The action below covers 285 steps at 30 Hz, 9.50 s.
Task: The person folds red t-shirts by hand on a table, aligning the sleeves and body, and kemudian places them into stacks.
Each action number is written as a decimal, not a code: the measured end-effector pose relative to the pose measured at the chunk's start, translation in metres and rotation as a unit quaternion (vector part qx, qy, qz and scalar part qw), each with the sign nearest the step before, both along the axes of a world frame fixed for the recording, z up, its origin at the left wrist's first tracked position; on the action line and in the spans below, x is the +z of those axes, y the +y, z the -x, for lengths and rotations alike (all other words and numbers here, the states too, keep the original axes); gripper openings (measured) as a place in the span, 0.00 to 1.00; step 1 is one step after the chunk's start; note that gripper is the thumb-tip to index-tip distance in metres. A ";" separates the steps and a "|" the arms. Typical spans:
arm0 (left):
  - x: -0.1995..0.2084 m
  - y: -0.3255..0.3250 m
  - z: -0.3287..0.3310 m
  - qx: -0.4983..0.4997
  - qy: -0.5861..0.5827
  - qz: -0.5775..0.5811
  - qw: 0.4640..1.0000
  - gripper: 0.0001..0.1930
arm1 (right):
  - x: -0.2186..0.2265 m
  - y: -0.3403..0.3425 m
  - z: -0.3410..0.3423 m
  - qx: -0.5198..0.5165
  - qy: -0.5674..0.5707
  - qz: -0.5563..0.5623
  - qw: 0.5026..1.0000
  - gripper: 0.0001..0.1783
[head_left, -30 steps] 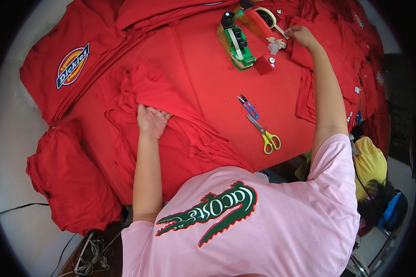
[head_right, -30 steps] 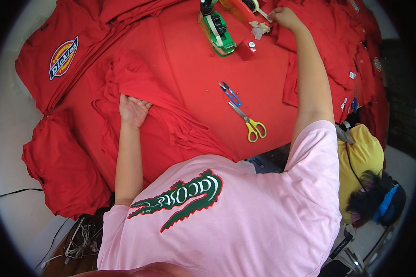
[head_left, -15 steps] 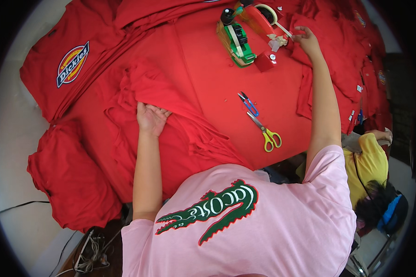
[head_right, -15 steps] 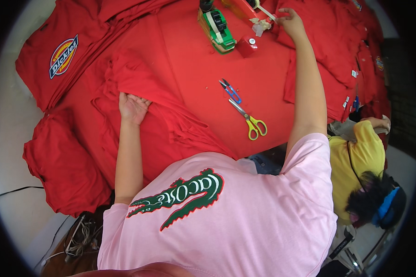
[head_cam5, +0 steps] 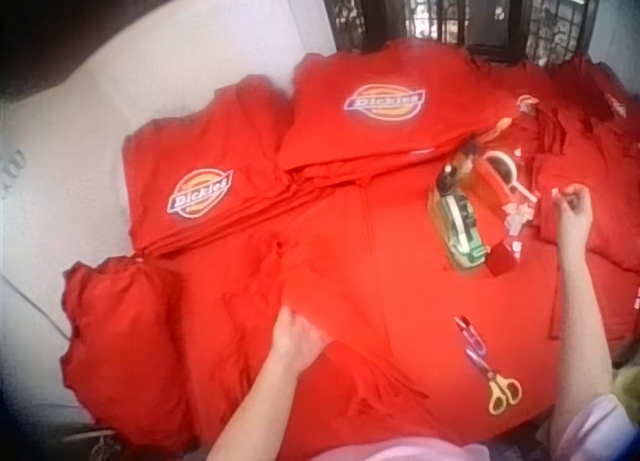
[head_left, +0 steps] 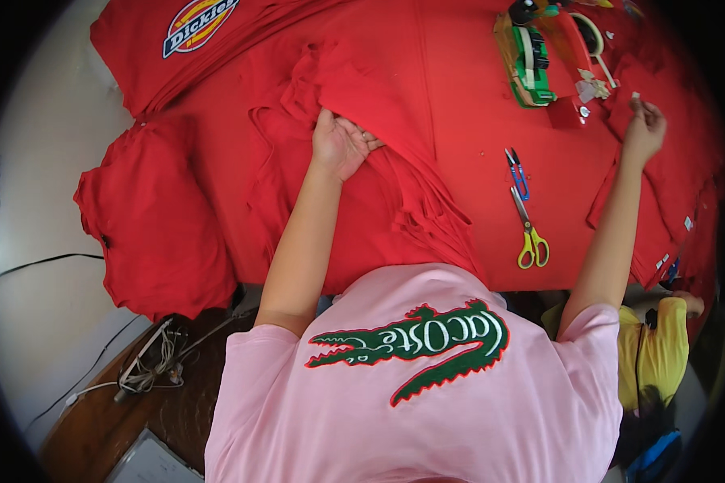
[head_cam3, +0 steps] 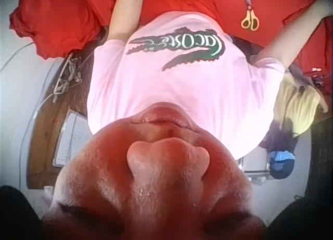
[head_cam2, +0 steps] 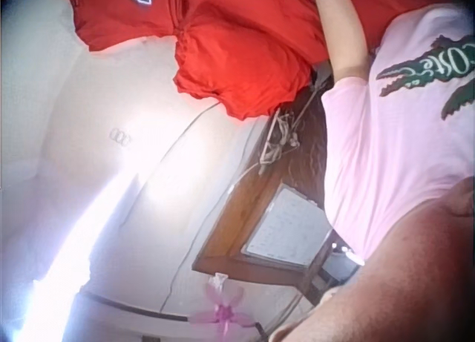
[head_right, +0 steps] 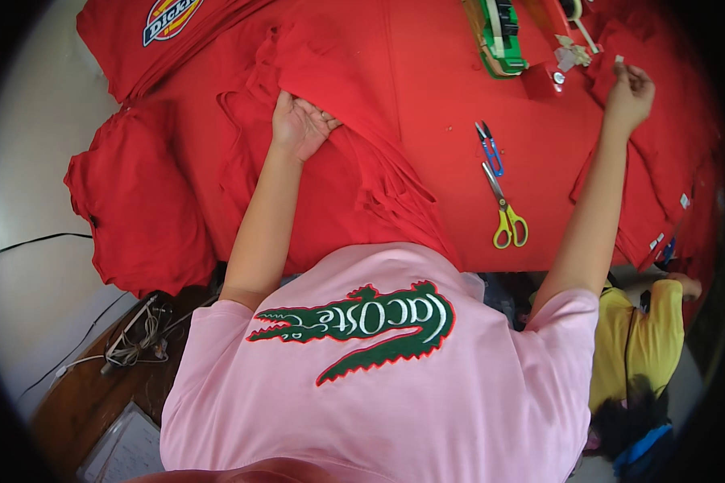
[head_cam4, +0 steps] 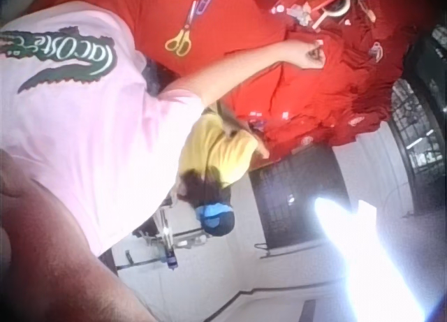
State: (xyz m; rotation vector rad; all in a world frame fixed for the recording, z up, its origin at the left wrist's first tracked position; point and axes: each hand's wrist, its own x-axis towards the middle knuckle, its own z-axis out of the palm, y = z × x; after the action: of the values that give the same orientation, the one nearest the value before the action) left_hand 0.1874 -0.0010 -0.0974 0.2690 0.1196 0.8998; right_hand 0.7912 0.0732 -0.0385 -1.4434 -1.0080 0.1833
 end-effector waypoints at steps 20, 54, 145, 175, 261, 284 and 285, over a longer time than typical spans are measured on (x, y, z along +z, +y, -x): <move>0.024 -0.004 -0.014 0.063 0.194 0.079 0.976 0.47 | 0.016 -0.074 0.380 0.417 0.105 0.313 0.847 0.13; 0.031 -0.013 -0.024 0.112 0.330 0.025 0.937 0.29 | -0.004 -0.144 0.359 0.291 -0.179 0.220 0.914 0.22; 0.299 -0.391 0.219 0.484 0.299 -0.219 0.793 0.37 | 0.061 -0.420 0.309 0.479 0.505 0.436 0.571 0.37; 0.019 -0.179 0.067 0.104 0.772 -0.576 0.247 0.33 | 0.214 -0.578 0.324 0.016 0.165 0.016 0.986 0.15; 0.480 -0.411 -0.466 -0.007 0.099 -0.698 0.709 0.15 | 0.457 -1.091 0.074 -0.452 -0.086 0.133 0.878 0.19; 0.485 -0.467 -0.480 -0.219 -0.066 -0.562 0.795 0.10 | 0.392 -1.181 0.145 -0.487 -0.042 -0.196 0.850 0.18; 0.466 -0.440 -0.511 -0.147 -0.065 -0.800 0.578 0.09 | 0.366 -1.207 0.126 -0.494 0.094 -0.158 0.850 0.19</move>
State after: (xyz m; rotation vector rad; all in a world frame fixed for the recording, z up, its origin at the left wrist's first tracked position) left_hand 0.6982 -0.4406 0.3690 1.8724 -0.9524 0.4245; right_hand 0.6652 -1.1334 0.3273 -1.4293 -0.0353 -0.5634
